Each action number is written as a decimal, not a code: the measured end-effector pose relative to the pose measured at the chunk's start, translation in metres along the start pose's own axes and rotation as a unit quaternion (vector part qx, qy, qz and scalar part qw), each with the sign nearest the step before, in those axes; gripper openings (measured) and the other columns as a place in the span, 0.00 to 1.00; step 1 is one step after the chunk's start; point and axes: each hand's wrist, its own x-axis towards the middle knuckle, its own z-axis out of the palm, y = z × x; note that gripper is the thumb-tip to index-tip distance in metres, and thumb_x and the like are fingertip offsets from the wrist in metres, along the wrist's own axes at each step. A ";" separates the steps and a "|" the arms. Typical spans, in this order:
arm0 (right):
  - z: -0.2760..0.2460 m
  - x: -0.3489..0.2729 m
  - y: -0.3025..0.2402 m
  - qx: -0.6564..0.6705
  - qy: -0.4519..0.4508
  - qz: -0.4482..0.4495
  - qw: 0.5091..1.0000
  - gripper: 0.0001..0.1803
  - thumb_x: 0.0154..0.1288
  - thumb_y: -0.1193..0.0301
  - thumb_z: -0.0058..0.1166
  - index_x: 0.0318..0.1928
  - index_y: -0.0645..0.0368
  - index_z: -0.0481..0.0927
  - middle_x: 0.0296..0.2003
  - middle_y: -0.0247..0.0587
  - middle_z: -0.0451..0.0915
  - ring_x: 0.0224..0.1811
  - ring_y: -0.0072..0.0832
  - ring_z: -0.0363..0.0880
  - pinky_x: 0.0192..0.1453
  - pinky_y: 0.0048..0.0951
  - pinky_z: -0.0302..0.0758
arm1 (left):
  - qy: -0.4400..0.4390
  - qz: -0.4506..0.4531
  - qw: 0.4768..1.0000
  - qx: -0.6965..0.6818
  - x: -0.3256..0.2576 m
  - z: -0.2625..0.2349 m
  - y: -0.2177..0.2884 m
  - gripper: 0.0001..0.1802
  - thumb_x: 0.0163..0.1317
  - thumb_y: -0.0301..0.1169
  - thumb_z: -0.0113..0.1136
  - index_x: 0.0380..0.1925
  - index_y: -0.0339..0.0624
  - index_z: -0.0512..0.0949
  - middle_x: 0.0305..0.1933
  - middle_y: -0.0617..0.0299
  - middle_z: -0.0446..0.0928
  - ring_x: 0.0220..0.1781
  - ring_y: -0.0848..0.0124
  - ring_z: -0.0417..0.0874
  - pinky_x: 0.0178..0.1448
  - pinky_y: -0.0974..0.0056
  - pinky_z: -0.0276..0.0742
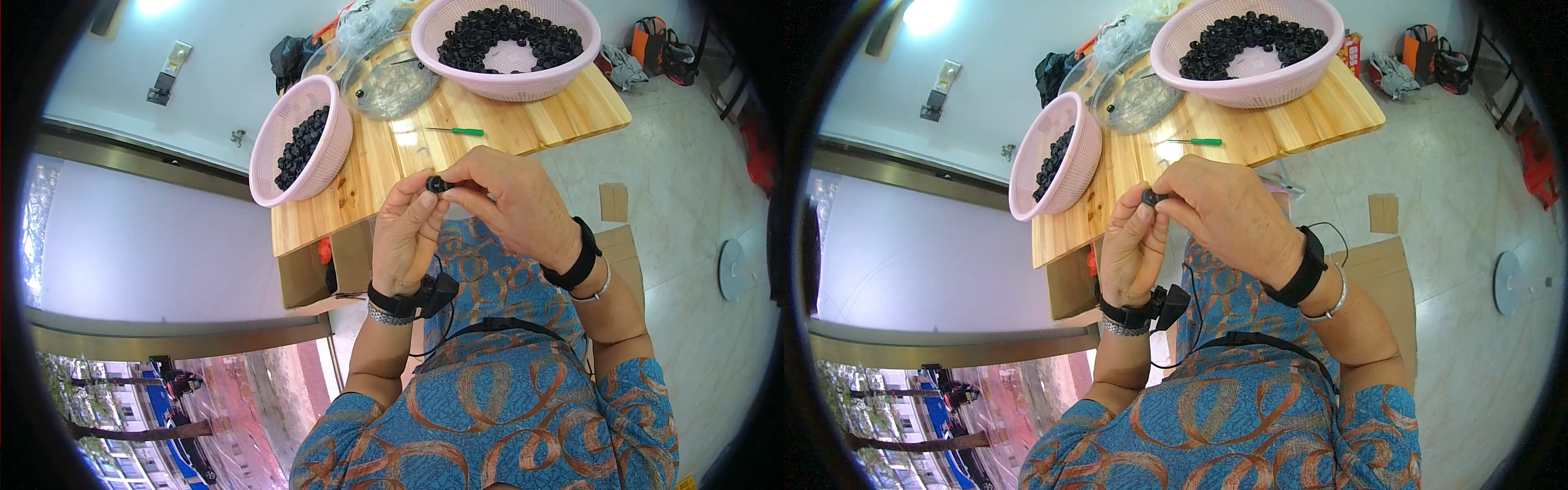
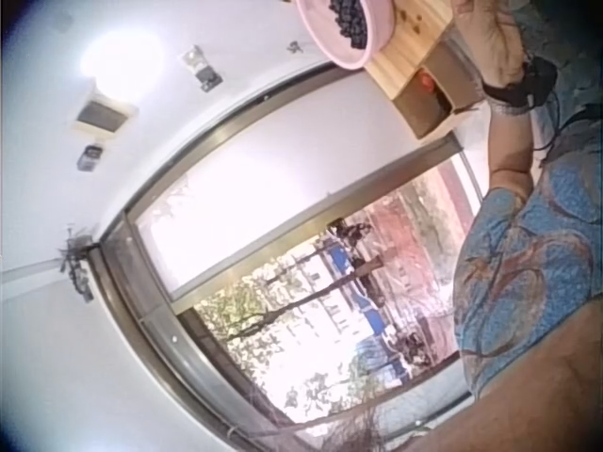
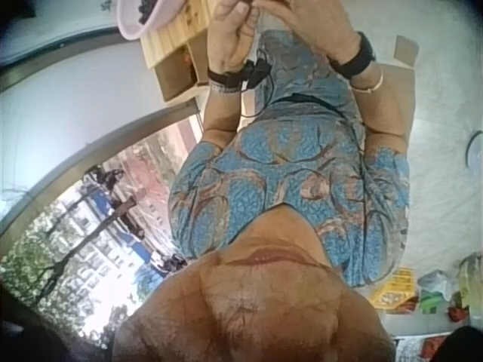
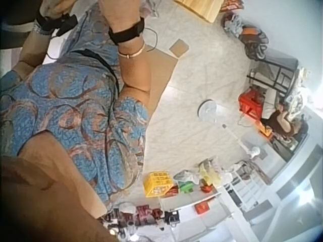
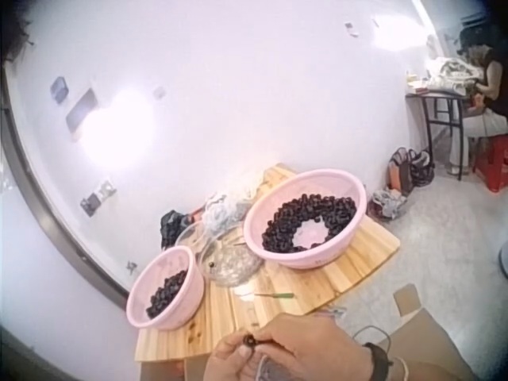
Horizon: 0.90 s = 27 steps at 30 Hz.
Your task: The person is manually assembling small black plastic components for shoes at a work table.
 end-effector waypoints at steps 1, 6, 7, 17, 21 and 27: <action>0.000 0.000 0.000 -0.005 0.003 -0.005 1.000 0.06 0.54 0.74 0.54 0.31 0.63 0.73 0.27 0.45 0.74 0.30 0.42 0.75 0.34 0.35 0.71 | -0.002 0.003 1.000 0.004 0.000 0.001 0.000 0.14 0.59 0.18 0.53 0.46 0.34 0.72 0.44 0.57 0.76 0.45 0.73 0.79 0.50 0.72 0.79; -0.001 -0.001 -0.002 -0.023 0.005 -0.008 1.000 0.06 0.54 0.74 0.54 0.31 0.63 0.73 0.27 0.45 0.74 0.30 0.41 0.75 0.33 0.35 0.71 | -0.010 0.012 1.000 0.017 0.000 0.001 -0.002 0.13 0.59 0.18 0.53 0.45 0.34 0.72 0.44 0.57 0.76 0.45 0.72 0.79 0.50 0.71 0.78; -0.002 -0.001 -0.002 -0.024 0.004 -0.006 1.000 0.06 0.54 0.74 0.54 0.31 0.63 0.73 0.27 0.45 0.74 0.30 0.41 0.75 0.33 0.35 0.71 | -0.018 0.017 0.999 0.020 0.000 0.000 -0.003 0.14 0.59 0.18 0.52 0.46 0.34 0.72 0.45 0.56 0.76 0.45 0.72 0.79 0.51 0.71 0.78; -0.002 -0.001 0.000 -0.054 0.003 -0.034 0.998 0.06 0.53 0.74 0.57 0.33 0.61 0.76 0.26 0.41 0.75 0.27 0.36 0.76 0.29 0.29 0.71 | -0.004 0.037 0.996 0.075 -0.002 0.003 -0.003 0.13 0.58 0.18 0.54 0.45 0.35 0.73 0.44 0.58 0.77 0.45 0.72 0.78 0.50 0.68 0.77; -0.004 -0.001 -0.002 -0.055 -0.021 -0.033 0.998 0.06 0.54 0.73 0.54 0.32 0.62 0.73 0.28 0.44 0.75 0.31 0.40 0.76 0.33 0.35 0.71 | -0.005 0.051 0.993 0.105 -0.003 0.001 -0.003 0.13 0.58 0.18 0.54 0.45 0.35 0.73 0.44 0.57 0.77 0.45 0.72 0.78 0.50 0.68 0.77; -0.002 -0.002 0.001 -0.074 -0.037 -0.037 0.996 0.07 0.54 0.73 0.55 0.32 0.61 0.74 0.27 0.43 0.76 0.31 0.39 0.76 0.33 0.34 0.72 | -0.007 0.080 0.981 0.177 -0.006 -0.002 -0.003 0.13 0.58 0.19 0.53 0.44 0.33 0.74 0.44 0.52 0.78 0.45 0.68 0.79 0.50 0.66 0.77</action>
